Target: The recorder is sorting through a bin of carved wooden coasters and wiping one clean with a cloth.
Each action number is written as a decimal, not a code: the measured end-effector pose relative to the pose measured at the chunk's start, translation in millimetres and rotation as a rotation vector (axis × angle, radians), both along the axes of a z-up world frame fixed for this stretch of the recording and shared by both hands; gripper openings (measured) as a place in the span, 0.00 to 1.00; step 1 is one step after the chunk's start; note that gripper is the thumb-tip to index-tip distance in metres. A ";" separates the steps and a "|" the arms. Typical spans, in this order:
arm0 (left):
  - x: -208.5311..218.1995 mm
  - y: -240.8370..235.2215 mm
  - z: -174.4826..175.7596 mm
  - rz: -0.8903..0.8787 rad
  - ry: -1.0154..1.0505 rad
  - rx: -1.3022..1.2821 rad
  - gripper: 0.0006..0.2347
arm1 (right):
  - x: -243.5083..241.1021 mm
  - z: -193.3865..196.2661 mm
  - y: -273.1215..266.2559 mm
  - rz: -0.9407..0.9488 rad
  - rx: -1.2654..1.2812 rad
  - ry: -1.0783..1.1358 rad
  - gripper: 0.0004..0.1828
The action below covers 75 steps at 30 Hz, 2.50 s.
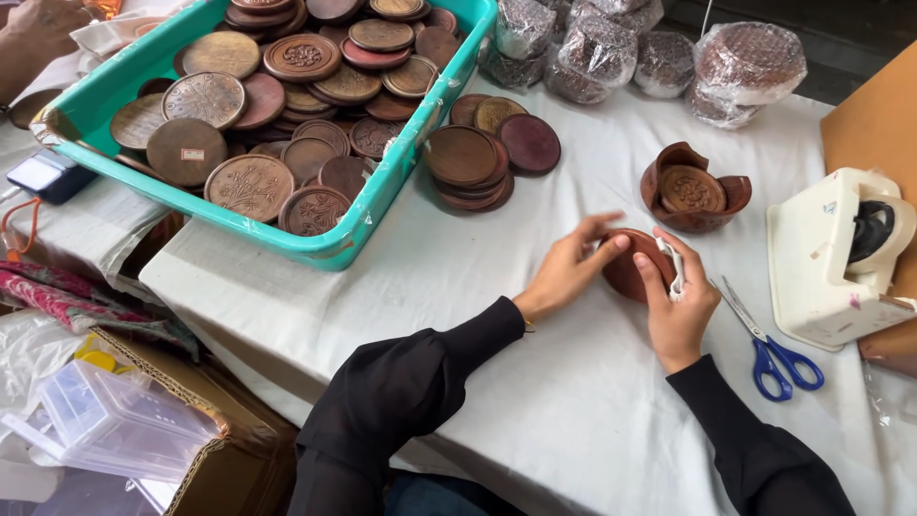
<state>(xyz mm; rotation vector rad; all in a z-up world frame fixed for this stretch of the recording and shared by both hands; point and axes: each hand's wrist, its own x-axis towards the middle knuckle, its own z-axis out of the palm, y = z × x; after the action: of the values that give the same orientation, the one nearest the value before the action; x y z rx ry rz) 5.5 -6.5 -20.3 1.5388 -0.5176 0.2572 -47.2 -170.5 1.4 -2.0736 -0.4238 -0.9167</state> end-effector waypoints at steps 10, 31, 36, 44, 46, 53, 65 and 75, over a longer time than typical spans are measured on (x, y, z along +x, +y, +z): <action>-11.6 8.1 25.3 0.024 0.241 0.063 0.23 | 12.1 -14.5 -17.7 -0.012 0.311 0.078 0.18; 0.1 3.1 10.3 0.034 0.023 0.059 0.21 | 8.9 -1.4 -1.8 0.015 0.208 0.182 0.20; 12.5 17.3 22.4 0.103 0.222 0.176 0.18 | 32.7 -33.3 -27.1 -0.075 0.201 0.252 0.18; 48.2 32.0 53.1 0.247 0.281 -0.249 0.23 | 8.0 -1.8 6.3 0.008 -0.211 0.129 0.09; 77.0 13.4 52.1 0.202 0.273 -0.309 0.23 | 3.7 5.8 11.2 -0.011 -0.218 0.174 0.09; 174.4 -73.3 34.8 -0.077 0.413 -0.301 0.25 | 0.0 8.9 11.4 -0.033 -0.194 0.222 0.09; 73.9 106.7 105.2 0.479 -0.376 0.387 0.15 | 8.1 -2.3 4.0 0.017 -0.206 0.239 0.08; 80.6 165.7 -8.0 0.862 -0.661 0.875 0.24 | 7.3 -7.8 1.7 0.007 -0.326 0.071 0.11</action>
<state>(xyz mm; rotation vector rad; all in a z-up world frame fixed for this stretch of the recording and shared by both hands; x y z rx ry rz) 86.2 159.2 -28.3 2.4885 -0.4589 1.3769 -39.9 -168.8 -6.5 -2.3896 -0.5733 -0.8089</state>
